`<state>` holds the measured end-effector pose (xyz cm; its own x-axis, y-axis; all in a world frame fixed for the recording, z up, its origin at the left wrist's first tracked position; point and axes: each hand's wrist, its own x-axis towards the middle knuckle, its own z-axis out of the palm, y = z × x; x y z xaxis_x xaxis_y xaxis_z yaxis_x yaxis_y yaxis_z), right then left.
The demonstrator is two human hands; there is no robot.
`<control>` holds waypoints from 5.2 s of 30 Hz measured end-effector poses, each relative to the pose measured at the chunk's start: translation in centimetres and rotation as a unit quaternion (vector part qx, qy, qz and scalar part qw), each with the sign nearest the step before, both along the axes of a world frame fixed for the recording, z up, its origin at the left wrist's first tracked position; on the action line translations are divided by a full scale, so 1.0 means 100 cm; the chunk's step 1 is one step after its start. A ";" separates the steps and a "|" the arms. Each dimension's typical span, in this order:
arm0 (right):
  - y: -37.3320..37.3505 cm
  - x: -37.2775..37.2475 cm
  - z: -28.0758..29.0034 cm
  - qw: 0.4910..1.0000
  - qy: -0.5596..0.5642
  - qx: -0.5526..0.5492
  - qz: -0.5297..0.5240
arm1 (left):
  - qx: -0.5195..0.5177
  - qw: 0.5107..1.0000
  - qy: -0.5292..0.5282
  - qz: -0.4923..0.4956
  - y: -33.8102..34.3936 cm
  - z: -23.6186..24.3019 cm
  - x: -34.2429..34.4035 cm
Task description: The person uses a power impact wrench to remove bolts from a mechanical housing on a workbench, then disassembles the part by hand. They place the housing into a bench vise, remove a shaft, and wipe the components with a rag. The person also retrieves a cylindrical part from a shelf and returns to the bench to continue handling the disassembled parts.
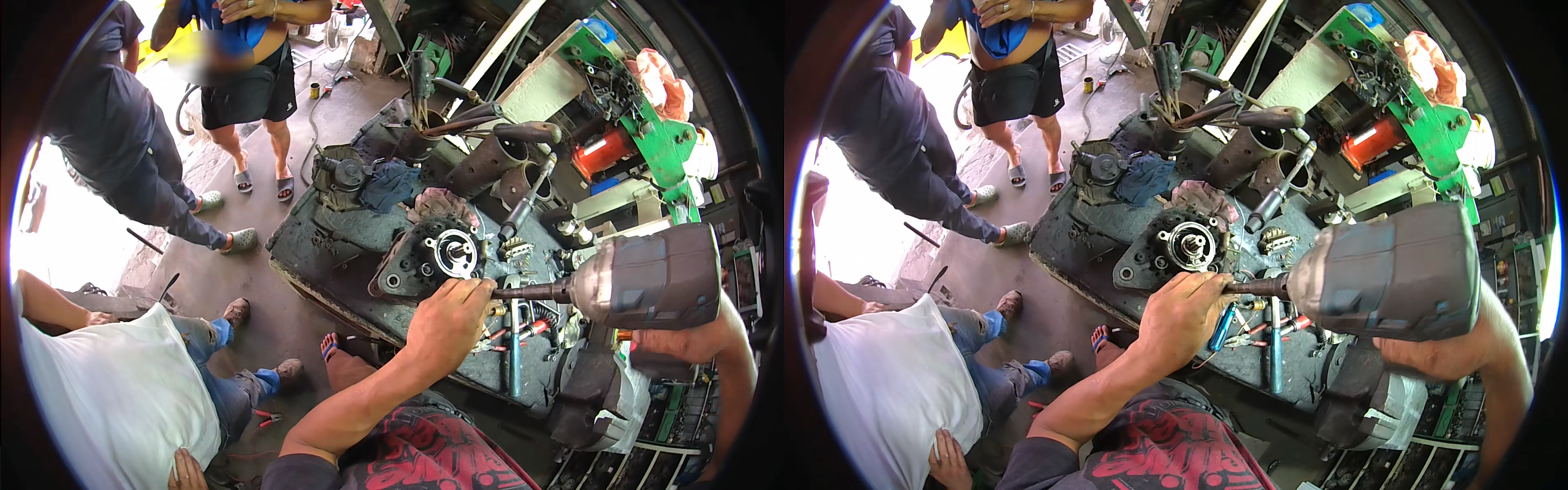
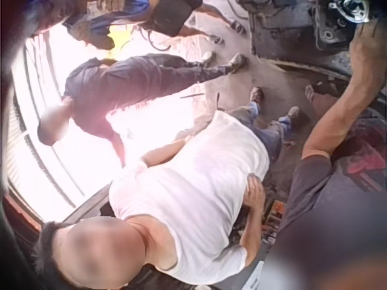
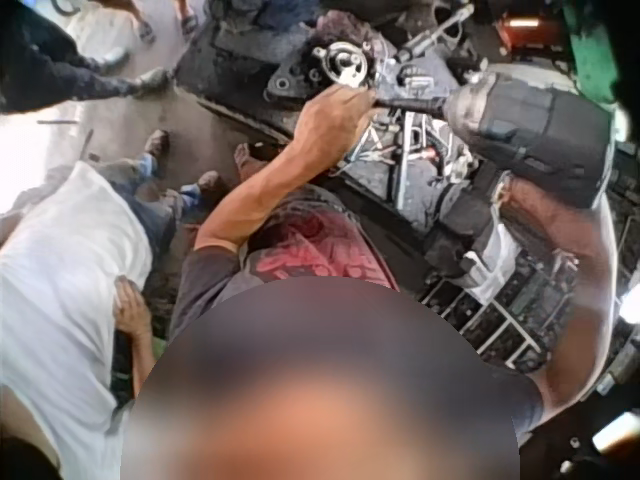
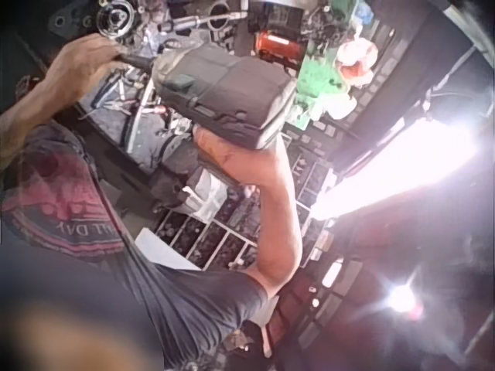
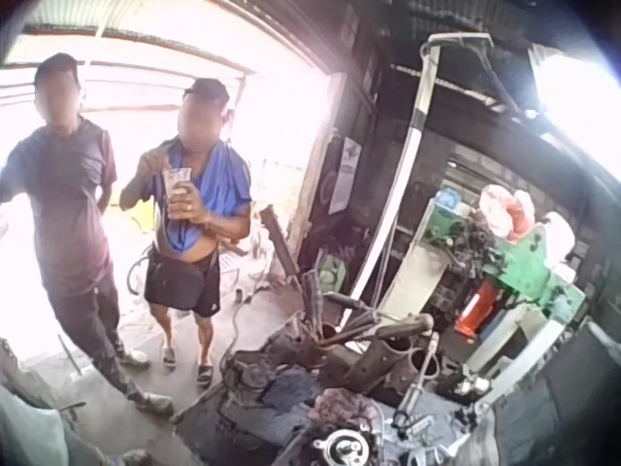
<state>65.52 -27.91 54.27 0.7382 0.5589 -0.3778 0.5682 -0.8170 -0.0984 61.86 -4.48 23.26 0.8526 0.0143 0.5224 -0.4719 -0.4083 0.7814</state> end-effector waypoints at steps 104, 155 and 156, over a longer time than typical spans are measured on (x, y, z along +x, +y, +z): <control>0.108 0.027 -0.012 0.999 -0.018 0.045 -0.016 | -0.008 0.993 0.049 -0.106 0.120 0.018 0.045; 0.143 0.092 0.004 0.987 0.072 -0.048 -0.136 | -0.013 0.984 0.174 -0.031 0.076 -0.056 0.028; 0.141 0.092 0.004 0.986 0.076 -0.048 -0.141 | -0.011 0.985 0.168 -0.031 0.077 -0.056 0.028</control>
<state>74.71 -13.79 54.68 0.7896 0.2961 -0.5375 0.3021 -0.9500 -0.0794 64.70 3.22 17.62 0.9769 -0.0356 0.2106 -0.2087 -0.3685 0.9059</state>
